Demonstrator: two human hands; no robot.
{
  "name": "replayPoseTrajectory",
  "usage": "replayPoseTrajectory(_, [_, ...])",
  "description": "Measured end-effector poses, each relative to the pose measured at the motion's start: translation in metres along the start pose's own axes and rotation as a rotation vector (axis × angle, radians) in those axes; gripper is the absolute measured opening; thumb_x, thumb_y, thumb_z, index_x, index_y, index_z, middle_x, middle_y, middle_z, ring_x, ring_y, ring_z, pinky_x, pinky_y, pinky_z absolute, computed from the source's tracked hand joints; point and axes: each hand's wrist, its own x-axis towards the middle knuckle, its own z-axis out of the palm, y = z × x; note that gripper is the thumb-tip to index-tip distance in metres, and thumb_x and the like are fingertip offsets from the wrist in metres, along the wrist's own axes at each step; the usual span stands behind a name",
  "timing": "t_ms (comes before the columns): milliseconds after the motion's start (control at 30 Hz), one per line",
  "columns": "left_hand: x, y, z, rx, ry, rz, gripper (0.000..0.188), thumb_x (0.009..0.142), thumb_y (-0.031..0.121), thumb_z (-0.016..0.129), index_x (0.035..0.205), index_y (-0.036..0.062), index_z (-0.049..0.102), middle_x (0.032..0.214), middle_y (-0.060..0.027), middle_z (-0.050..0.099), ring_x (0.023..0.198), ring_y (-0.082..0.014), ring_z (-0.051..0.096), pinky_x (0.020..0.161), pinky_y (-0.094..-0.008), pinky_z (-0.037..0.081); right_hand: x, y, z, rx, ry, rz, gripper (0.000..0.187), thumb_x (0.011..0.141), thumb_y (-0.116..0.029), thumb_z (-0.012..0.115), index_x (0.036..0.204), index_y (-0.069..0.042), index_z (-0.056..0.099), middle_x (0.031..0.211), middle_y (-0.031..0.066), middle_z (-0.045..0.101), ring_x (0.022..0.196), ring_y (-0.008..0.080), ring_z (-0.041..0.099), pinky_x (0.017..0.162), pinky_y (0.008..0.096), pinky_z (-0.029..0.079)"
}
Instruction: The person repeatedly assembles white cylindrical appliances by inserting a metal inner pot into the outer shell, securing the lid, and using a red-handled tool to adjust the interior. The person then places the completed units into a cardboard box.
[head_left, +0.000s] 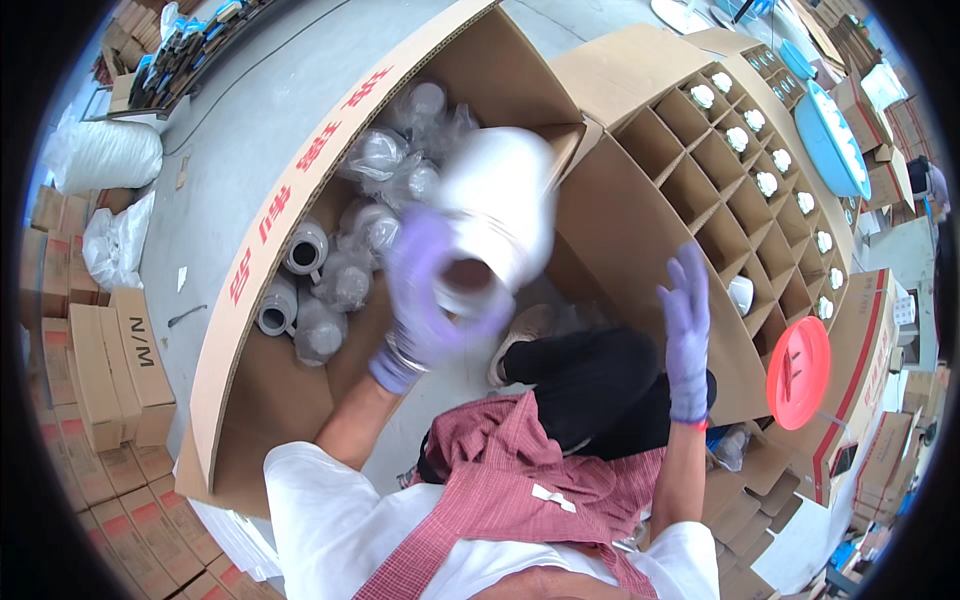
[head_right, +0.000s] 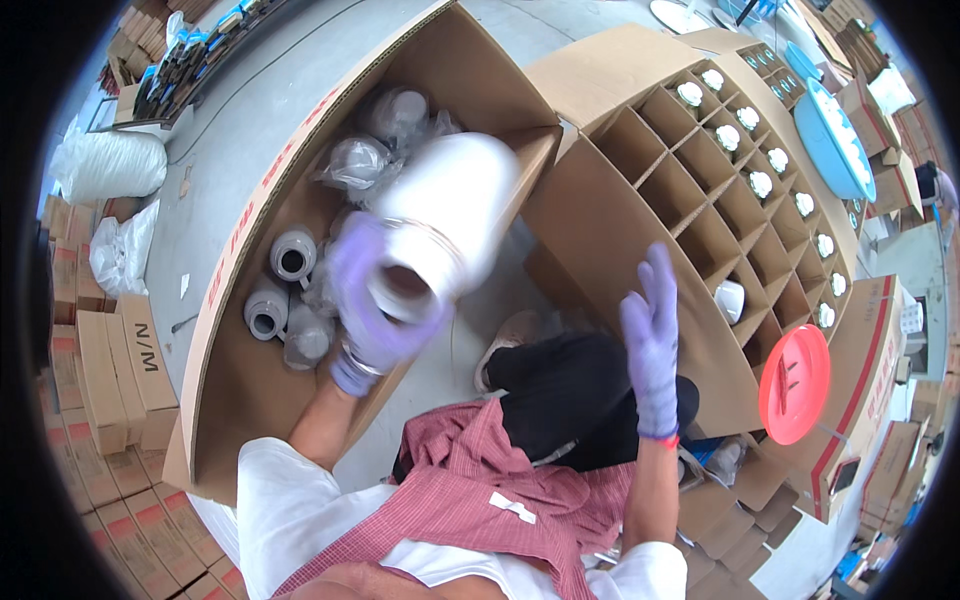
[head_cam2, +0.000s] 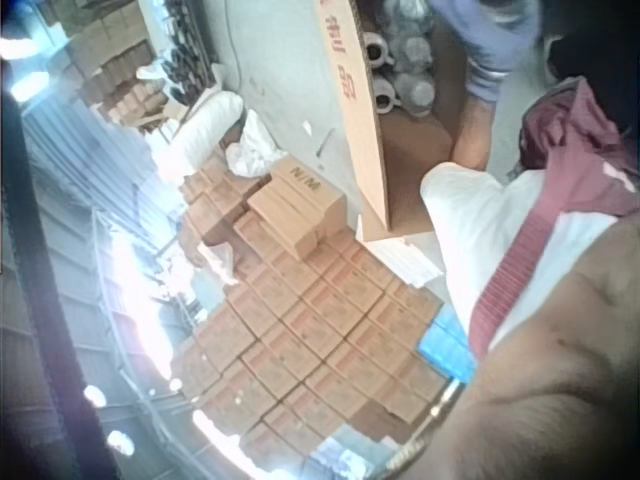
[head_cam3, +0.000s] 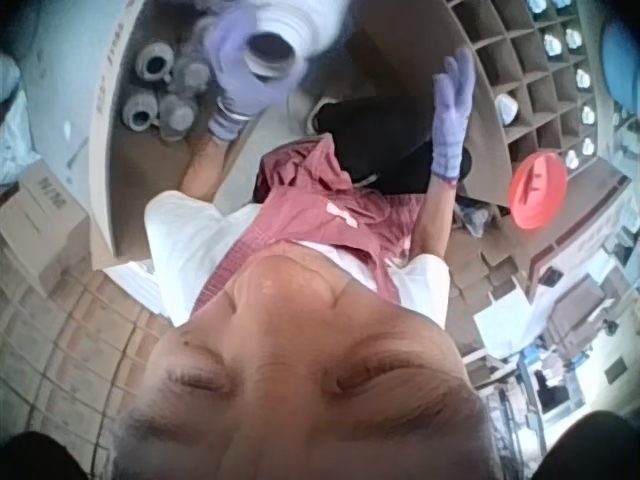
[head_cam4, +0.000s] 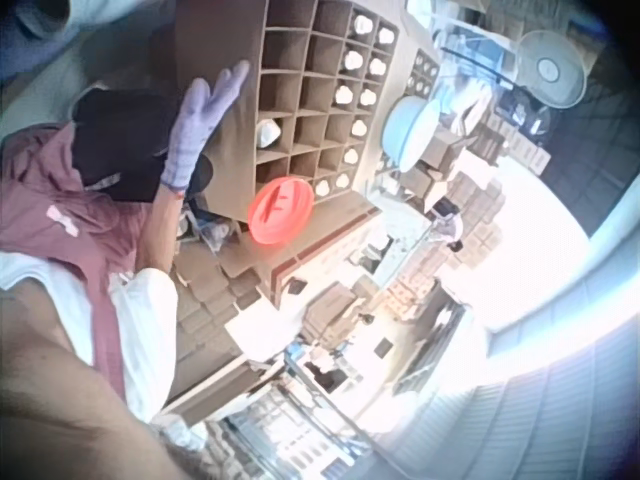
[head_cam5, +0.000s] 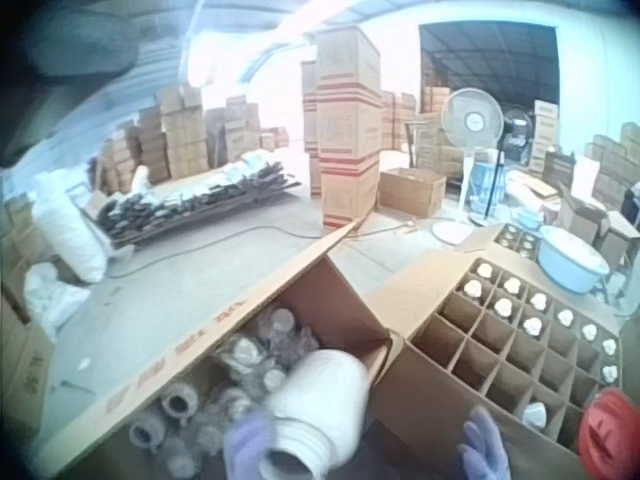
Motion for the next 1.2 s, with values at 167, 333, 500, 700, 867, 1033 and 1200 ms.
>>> replayPoseTrajectory(167, [-0.001,0.089,0.044,-1.000,-0.386,0.187,0.046,0.074,0.014,0.078,0.116,0.0009,0.063,0.115,-0.0173,0.062,0.107,-0.0366,0.060,0.101,-0.0519,0.044,-0.010,-0.035,-0.076,0.698,0.078,0.074,0.061,0.103,-0.052,0.041,0.136,-0.003,0.051,0.135,0.0148,0.058,0.121,0.0287,0.058,0.104,0.0397,0.047])
replayPoseTrajectory(333, [-0.030,0.136,0.104,-1.343,-0.439,-0.844,0.046,0.105,0.027,0.043,0.137,-0.0052,0.049,0.137,-0.0135,0.054,0.125,-0.0253,0.053,0.110,-0.0357,0.038,-0.088,-0.009,-0.112,-0.327,-0.087,-0.458,0.042,0.066,-0.017,0.074,0.105,-0.004,0.065,0.125,0.0174,0.059,0.122,0.0351,0.054,0.103,0.0443,0.043])
replayPoseTrajectory(500, [-0.052,0.153,0.108,-1.327,-0.888,-0.726,0.046,0.105,0.025,0.039,0.135,-0.0079,0.051,0.132,-0.0179,0.059,0.123,-0.0223,0.056,0.108,-0.0324,0.040,-0.173,0.008,-0.114,-0.418,-0.235,-0.392,0.051,0.064,-0.024,0.080,0.112,-0.009,0.066,0.131,0.0152,0.054,0.129,0.0386,0.046,0.107,0.0533,0.036])
replayPoseTrajectory(700, [-0.079,0.110,0.098,-1.751,-0.488,-0.863,0.051,0.102,0.038,0.040,0.127,-0.0037,0.058,0.129,-0.0200,0.062,0.123,-0.0332,0.058,0.108,-0.0446,0.044,-0.194,0.015,-0.181,-0.257,0.132,0.000,0.046,0.068,-0.001,0.070,0.113,-0.006,0.066,0.127,0.0150,0.055,0.121,0.0295,0.052,0.106,0.0402,0.039])
replayPoseTrajectory(867, [-0.042,0.165,0.102,-1.148,-0.921,-0.599,0.046,0.104,0.031,0.040,0.118,-0.0047,0.066,0.121,-0.0183,0.066,0.120,-0.0284,0.060,0.113,-0.0380,0.038,-0.176,0.004,-0.150,-0.117,-0.257,-0.205,0.024,0.077,-0.005,0.071,0.100,-0.009,0.068,0.115,0.0068,0.064,0.113,0.0217,0.058,0.105,0.0444,0.041])
replayPoseTrajectory(1033, [-0.040,0.169,0.113,-1.122,-0.696,-0.860,0.046,0.105,0.027,0.036,0.125,-0.0058,0.061,0.128,-0.0169,0.063,0.132,-0.0269,0.051,0.117,-0.0399,0.033,-0.170,-0.006,-0.149,-0.229,-0.043,-0.182,0.021,0.077,-0.006,0.073,0.097,-0.005,0.067,0.112,0.0110,0.062,0.106,0.0270,0.059,0.094,0.0382,0.047])
replayPoseTrajectory(1200, [-0.054,0.121,0.085,-1.925,-0.583,-0.933,0.041,0.101,0.027,0.048,0.125,-0.0049,0.058,0.125,-0.0167,0.062,0.123,-0.0308,0.058,0.112,-0.0456,0.041,-0.180,0.043,-0.203,-0.303,0.118,0.143,0.033,0.081,-0.009,0.073,0.113,-0.005,0.065,0.115,0.0098,0.062,0.109,0.0232,0.059,0.099,0.0375,0.045])
